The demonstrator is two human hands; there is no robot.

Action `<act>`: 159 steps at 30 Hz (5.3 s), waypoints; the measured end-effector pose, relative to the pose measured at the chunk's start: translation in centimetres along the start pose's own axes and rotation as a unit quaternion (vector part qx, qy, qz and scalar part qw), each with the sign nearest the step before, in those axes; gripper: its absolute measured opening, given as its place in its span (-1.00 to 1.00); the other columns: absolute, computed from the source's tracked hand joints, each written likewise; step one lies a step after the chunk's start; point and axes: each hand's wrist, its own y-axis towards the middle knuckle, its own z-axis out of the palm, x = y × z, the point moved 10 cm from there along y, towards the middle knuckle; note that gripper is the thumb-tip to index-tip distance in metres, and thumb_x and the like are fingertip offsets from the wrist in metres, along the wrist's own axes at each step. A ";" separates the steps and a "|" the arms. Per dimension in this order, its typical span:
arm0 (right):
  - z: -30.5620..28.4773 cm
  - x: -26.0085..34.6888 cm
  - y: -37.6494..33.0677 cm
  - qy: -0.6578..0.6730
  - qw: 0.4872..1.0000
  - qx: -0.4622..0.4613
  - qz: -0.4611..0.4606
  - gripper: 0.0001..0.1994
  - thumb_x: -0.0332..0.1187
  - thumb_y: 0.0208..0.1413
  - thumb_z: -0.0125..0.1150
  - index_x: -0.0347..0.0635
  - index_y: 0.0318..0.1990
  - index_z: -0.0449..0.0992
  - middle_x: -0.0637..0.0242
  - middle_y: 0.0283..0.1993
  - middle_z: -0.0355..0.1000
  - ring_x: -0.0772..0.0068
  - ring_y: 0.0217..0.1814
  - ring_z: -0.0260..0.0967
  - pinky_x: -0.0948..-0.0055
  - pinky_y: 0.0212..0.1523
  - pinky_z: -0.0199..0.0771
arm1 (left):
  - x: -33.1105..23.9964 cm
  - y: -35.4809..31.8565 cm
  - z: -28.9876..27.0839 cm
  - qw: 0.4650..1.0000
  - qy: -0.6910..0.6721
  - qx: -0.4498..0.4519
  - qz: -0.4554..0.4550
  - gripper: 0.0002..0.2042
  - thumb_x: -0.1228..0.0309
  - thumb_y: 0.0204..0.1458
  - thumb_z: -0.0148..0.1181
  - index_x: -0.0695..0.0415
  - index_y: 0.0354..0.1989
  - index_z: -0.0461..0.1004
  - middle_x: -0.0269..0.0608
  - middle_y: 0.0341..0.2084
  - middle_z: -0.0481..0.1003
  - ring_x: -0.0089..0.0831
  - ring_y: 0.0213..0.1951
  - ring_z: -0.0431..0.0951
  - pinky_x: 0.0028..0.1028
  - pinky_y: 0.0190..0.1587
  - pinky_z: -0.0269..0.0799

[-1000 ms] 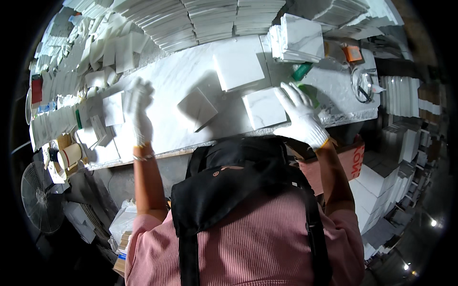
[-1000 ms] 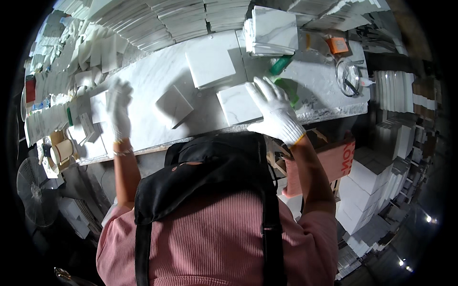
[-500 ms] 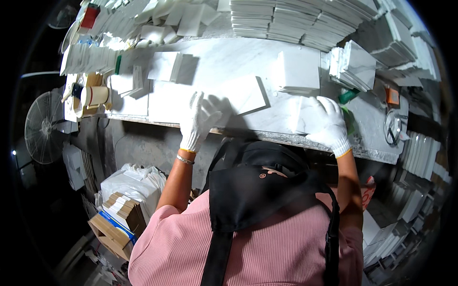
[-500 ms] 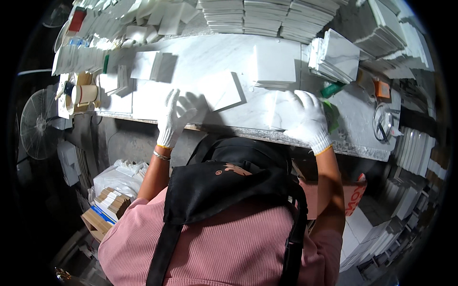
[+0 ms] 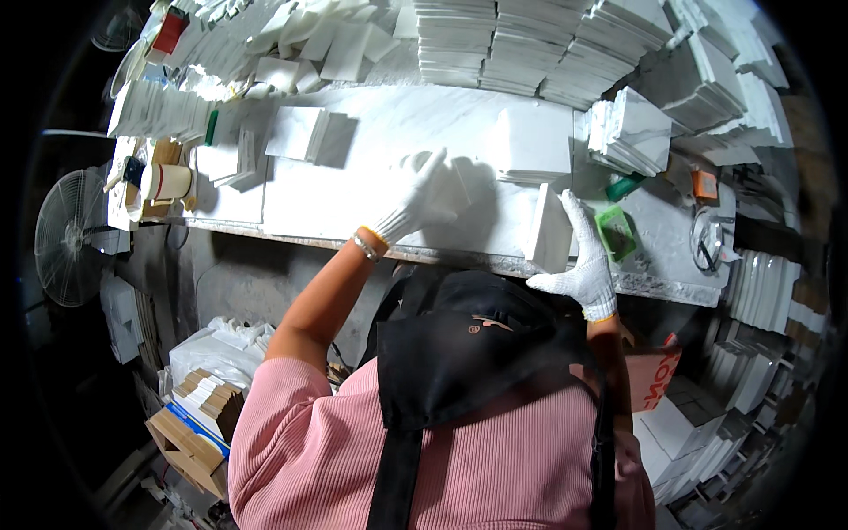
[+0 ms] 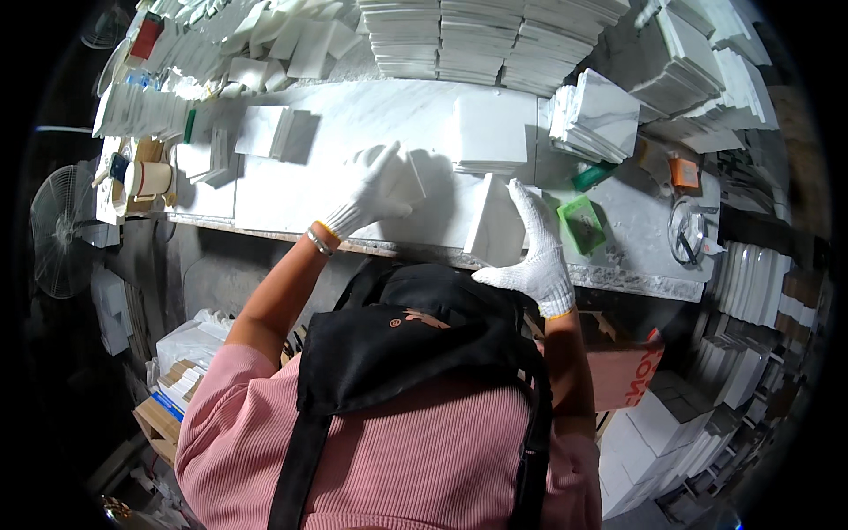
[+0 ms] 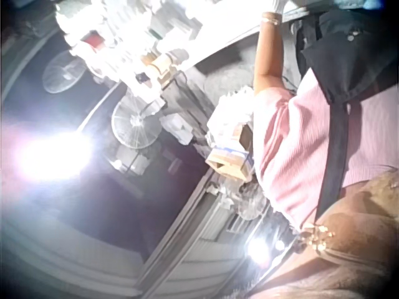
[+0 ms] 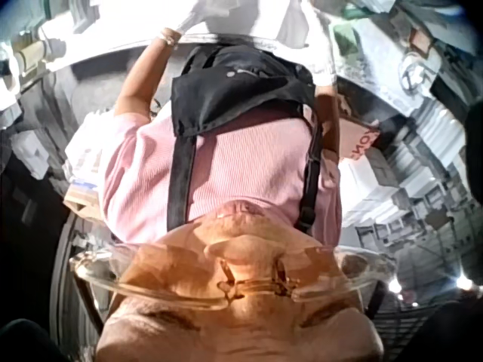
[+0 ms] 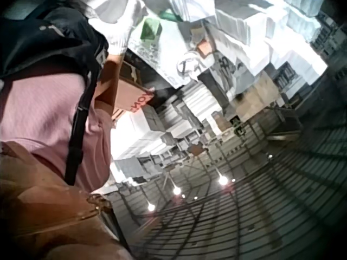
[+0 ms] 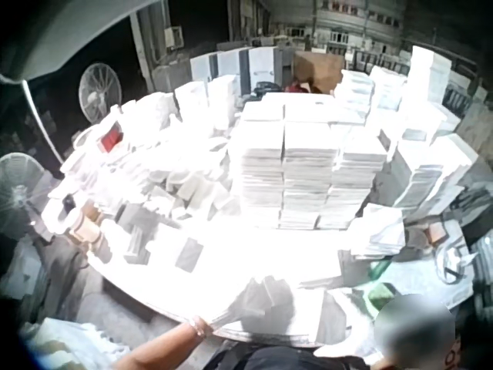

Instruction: The person repeatedly picks up white rectangular tiles from a table, uses a green block to align edges, and stacks them into neat piles. The person also uses a small metal tool to scrape or clean tile surfaces before stacking.

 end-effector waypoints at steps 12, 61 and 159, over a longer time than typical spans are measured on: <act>3.3 9.5 4.6 -0.086 0.987 -0.003 -0.139 0.22 0.01 -0.55 0.66 -0.14 0.39 0.12 0.01 0.25 0.21 -0.10 0.30 0.14 -0.04 0.30 0.15 | -3.5 -5.0 5.5 0.428 -0.890 0.116 -0.106 -0.33 -0.14 0.24 -0.07 0.10 0.35 0.18 -0.12 0.24 0.31 -0.31 0.22 0.33 -0.27 0.30 0.21; -5.2 19.5 17.1 -0.232 0.938 0.025 -0.256 0.04 0.00 -0.51 0.53 -0.14 0.30 0.30 0.08 0.16 0.24 -0.01 0.18 0.26 0.10 0.20 0.27 | -10.2 4.1 -3.0 0.431 -0.871 0.228 0.064 -0.04 -0.47 -0.03 -0.12 0.00 0.41 0.06 0.03 0.34 0.14 0.05 0.32 0.21 0.12 0.24 0.27; 4.3 -5.3 0.6 -0.358 0.911 0.190 0.079 -0.35 0.14 -0.11 0.32 -0.10 0.07 0.47 -0.01 0.33 0.17 -0.08 0.46 -0.05 -0.04 0.38 0.03 | -13.8 5.4 0.1 0.963 0.154 -0.024 0.220 -0.31 0.01 0.05 0.18 -0.06 0.35 0.16 -0.16 0.35 0.13 -0.01 0.35 0.12 0.12 0.22 0.17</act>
